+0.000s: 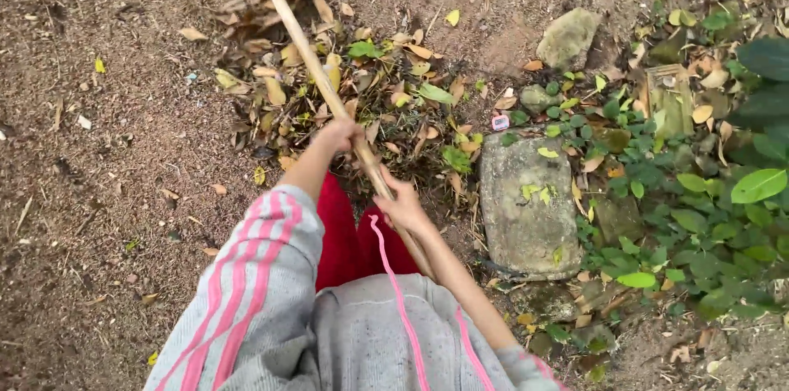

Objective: Raking fallen leaves on the ground into a pile using a small wooden rake.

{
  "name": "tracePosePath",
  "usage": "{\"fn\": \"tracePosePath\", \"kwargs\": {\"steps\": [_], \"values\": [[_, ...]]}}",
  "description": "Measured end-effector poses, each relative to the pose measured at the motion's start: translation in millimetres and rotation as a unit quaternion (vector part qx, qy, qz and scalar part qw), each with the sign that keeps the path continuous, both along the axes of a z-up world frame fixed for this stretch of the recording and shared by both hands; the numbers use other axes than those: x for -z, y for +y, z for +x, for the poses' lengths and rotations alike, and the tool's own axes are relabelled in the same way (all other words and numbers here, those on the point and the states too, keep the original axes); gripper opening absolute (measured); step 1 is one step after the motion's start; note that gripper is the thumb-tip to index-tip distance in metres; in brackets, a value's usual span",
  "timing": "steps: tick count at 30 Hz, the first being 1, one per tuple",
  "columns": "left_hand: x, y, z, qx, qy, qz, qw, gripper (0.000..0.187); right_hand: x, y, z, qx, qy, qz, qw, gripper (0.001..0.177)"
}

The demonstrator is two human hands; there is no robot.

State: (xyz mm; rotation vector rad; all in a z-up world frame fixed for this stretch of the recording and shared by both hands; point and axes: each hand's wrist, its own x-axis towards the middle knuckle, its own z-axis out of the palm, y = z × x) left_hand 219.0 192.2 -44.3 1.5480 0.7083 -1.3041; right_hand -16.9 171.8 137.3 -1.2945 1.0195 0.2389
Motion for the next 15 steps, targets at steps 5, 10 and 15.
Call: {"fn": "tracePosePath", "kwargs": {"steps": [5, 10, 15], "values": [[-29.2, 33.7, -152.1, 0.094, 0.216, -0.068, 0.969, 0.138, 30.2, 38.0, -211.0, -0.043, -0.065, -0.16, 0.984, 0.103], [-56.4, 46.5, -266.1, 0.16, 0.25, -0.048, 0.954, 0.106, 15.4, 67.7, -342.7, -0.003, -0.095, -0.081, 0.992, 0.104], [-76.8, 33.4, -272.3, 0.16, 0.198, -0.039, 0.966, 0.105, 12.0, 66.0, -335.8, 0.017, -0.131, -0.081, 0.988, 0.085]]}}
